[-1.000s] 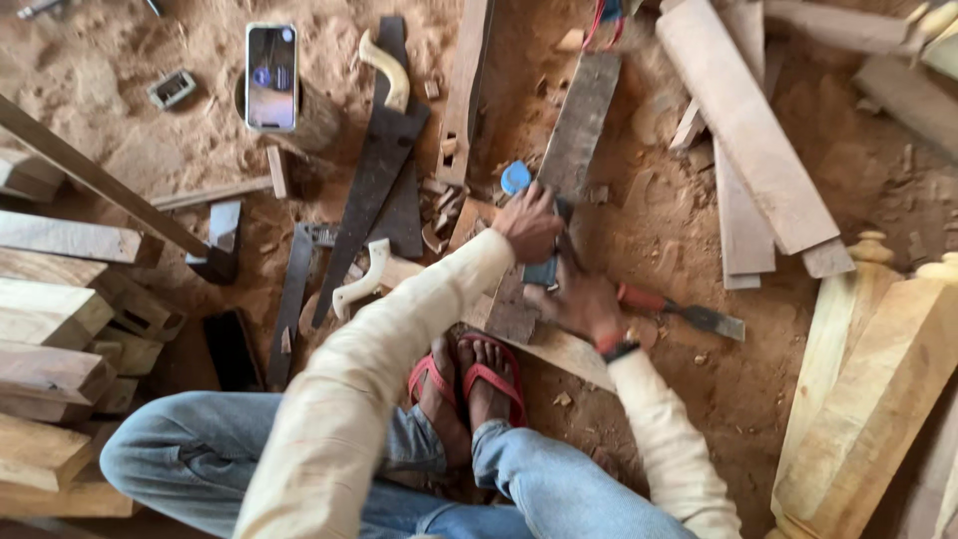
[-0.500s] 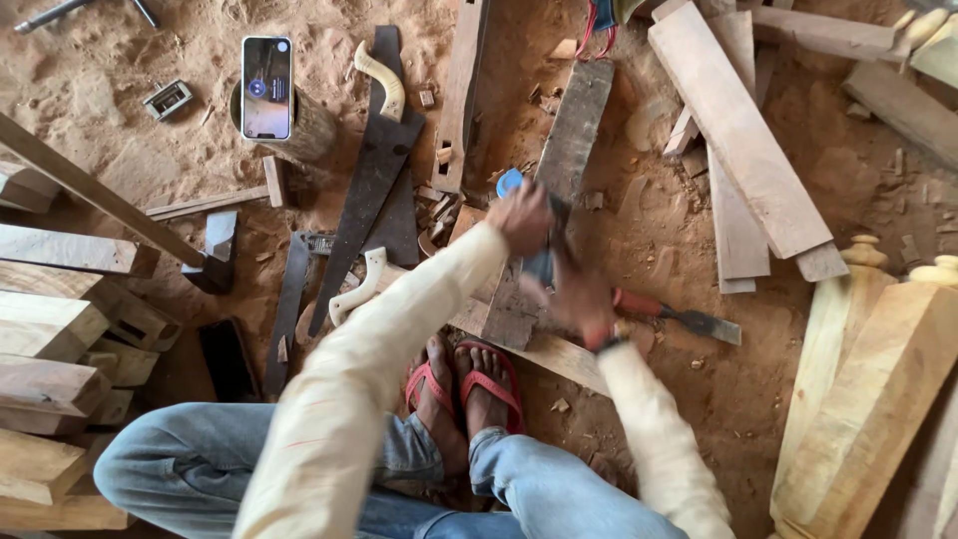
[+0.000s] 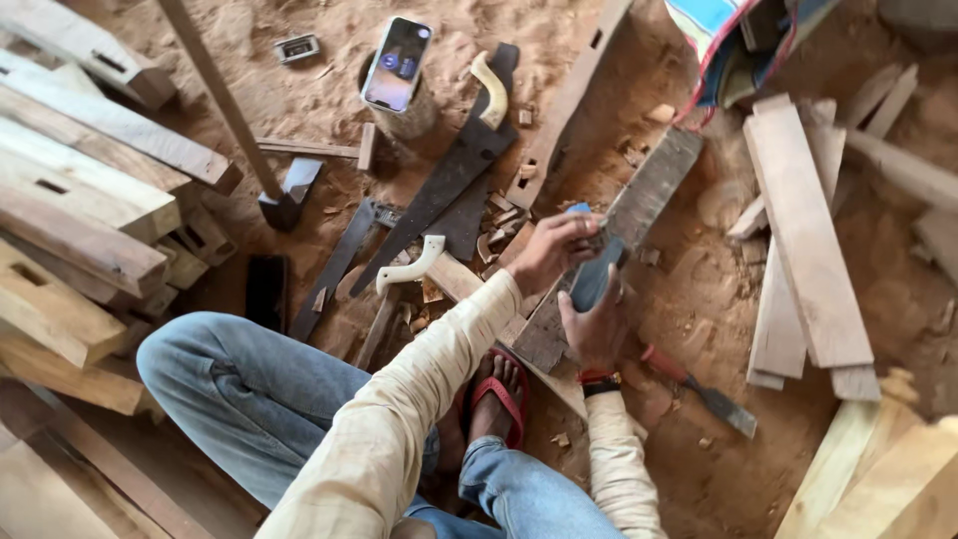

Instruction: The person sharpens a small metal tool on a grinding stone, repeatedly rubbing the tool's edge against the stone. They pause to inspect the tool and briefly handle a smartphone before resuming sharpening.

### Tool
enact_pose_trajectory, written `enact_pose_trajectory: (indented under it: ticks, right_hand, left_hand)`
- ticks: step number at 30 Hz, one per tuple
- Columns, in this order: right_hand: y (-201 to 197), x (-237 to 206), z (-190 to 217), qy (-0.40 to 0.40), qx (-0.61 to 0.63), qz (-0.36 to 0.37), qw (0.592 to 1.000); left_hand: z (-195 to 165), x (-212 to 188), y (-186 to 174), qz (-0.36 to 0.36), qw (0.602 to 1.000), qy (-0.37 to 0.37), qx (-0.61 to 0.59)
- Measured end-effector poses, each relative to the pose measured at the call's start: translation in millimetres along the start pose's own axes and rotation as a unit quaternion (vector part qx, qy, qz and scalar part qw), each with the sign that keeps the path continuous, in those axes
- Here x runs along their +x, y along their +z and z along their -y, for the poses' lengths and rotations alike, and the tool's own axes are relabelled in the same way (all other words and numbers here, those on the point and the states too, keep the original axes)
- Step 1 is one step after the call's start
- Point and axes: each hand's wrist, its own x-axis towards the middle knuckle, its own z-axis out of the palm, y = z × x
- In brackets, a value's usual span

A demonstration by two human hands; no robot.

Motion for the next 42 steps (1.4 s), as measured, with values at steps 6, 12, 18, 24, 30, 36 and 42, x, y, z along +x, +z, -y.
enact_pose_trajectory:
  ticks: [6,12,18,24,30,36,42]
  right_hand:
    - [-4.4,-27.3,19.0,-0.046,-0.047,-0.024,0.998]
    - [-19.7,-49.1,41.4,-0.023,-0.067,-0.011,0.997]
    - [-68.1,-32.0,32.4,0.002,0.156,-0.075,0.985]
    - [-127.5,-19.8,50.6,0.008,0.404,0.018,0.914]
    - [-153.6,-22.7,80.1,-0.044,0.239,0.013,0.970]
    - [-159.2,-35.6,85.4,-0.050,0.234,-0.008,0.971]
    - [-159.2,-43.2,83.3,-0.076,0.220,-0.033,0.972]
  left_hand:
    - [-6.7,-15.5,12.3,0.043,0.997,-0.001,-0.067]
    - [-22.1,-59.0,13.7,0.066,0.990,-0.070,-0.102]
    - [-23.2,-87.2,25.8,0.056,0.974,-0.110,-0.189]
    - [-6.2,-103.3,43.3,0.106,0.951,-0.176,-0.230]
    - [13.3,-116.1,44.8,0.132,0.926,-0.204,-0.288]
    - [24.7,-122.7,43.0,0.137,0.908,-0.217,-0.330]
    - [26.1,-123.8,47.3,0.149,0.914,-0.212,-0.312]
